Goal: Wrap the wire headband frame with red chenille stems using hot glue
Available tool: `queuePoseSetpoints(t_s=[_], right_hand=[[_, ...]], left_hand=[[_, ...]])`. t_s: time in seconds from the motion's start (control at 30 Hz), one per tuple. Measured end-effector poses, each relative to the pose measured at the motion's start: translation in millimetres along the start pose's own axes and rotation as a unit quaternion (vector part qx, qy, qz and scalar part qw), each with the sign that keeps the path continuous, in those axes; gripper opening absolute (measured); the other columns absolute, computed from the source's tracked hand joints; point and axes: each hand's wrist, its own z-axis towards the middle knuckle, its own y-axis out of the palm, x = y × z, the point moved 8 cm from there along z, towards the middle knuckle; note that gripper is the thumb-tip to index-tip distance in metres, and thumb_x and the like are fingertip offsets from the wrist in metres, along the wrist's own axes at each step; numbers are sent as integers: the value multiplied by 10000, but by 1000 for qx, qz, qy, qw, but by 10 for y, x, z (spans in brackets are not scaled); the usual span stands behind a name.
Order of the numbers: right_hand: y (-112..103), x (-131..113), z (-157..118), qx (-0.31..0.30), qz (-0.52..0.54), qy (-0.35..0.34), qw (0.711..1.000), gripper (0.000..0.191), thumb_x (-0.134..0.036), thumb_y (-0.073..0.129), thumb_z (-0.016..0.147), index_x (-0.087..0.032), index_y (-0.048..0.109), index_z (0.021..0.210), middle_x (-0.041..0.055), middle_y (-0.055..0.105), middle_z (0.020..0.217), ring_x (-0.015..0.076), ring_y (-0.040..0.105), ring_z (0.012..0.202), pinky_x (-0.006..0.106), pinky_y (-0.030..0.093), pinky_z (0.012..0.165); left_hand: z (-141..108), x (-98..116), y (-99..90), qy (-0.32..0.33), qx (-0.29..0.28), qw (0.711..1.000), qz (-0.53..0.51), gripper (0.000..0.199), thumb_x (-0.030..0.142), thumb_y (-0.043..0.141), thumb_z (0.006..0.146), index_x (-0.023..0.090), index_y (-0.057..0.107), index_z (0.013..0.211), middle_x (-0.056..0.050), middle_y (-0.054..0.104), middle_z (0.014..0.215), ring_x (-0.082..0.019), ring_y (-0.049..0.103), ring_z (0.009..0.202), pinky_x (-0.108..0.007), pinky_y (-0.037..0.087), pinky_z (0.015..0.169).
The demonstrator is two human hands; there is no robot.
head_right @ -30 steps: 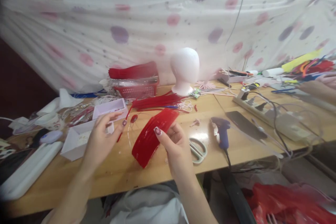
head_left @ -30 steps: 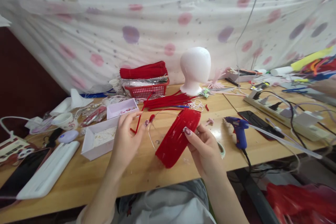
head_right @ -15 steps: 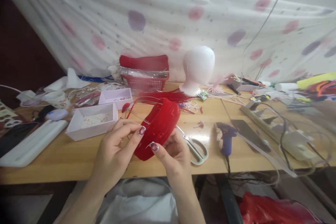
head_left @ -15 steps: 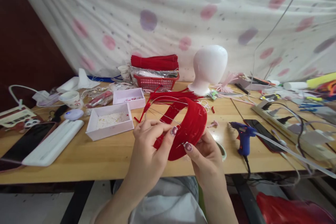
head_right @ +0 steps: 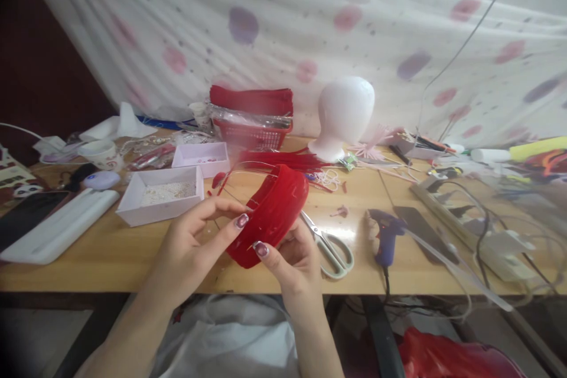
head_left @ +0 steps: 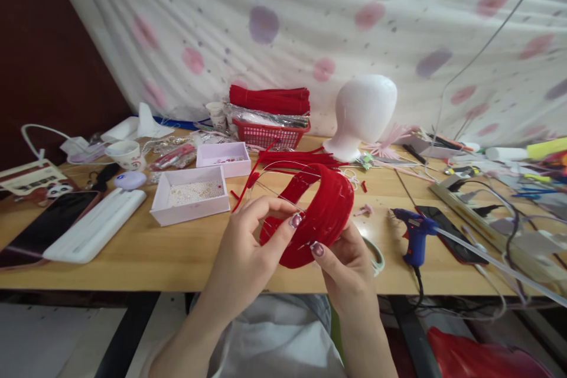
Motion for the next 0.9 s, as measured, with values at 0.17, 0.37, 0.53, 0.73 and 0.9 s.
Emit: queuePoseSetpoints(t_s=[0.17, 0.37, 0.53, 0.73, 0.9], right_hand=[[29, 3, -5, -14, 8, -3, 1000, 182, -335, 815, 772, -280, 716, 914, 19, 744, 905, 204, 693, 849, 330, 585, 792], [22, 19, -35, -15, -4, 8, 1000, 243, -378, 827, 749, -280, 723, 946, 36, 757, 931, 232, 708, 869, 371, 598, 805], [24, 28, -55, -22, -5, 20, 1000, 262, -378, 807, 776, -287, 724, 1007, 42, 756, 1019, 236, 702, 939, 385, 586, 871], [45, 2, -50, -28, 21, 4, 999, 248, -306, 795, 799, -306, 734, 1040, 32, 755, 1043, 231, 697, 965, 382, 574, 898], [56, 12, -61, -16, 32, 6, 999, 276, -305, 797, 798, -305, 732, 1067, 34, 749, 1074, 232, 690, 994, 378, 564, 921]], left_hand=[[-5, -48, -37, -18, -15, 999, -40, 84, 305, 670, 870, 256, 738, 857, -5, 765, 932, -202, 699, 910, -327, 547, 824], [-46, -21, -54, -4, 3, 1000, -20, 89, 286, 661, 871, 253, 743, 863, -24, 755, 935, -225, 684, 939, -373, 535, 863], [-80, 35, -53, 21, 4, 1000, -9, 90, 233, 651, 868, 259, 736, 854, -17, 738, 927, -213, 672, 940, -371, 528, 876], [-160, 142, -45, 67, 28, 997, 37, 109, 227, 620, 885, 258, 719, 852, -24, 743, 921, -229, 662, 957, -420, 522, 892], [-268, 354, -25, 146, 84, 976, 140, 147, 201, 564, 899, 269, 687, 857, -14, 759, 857, -236, 673, 874, -484, 493, 937]])
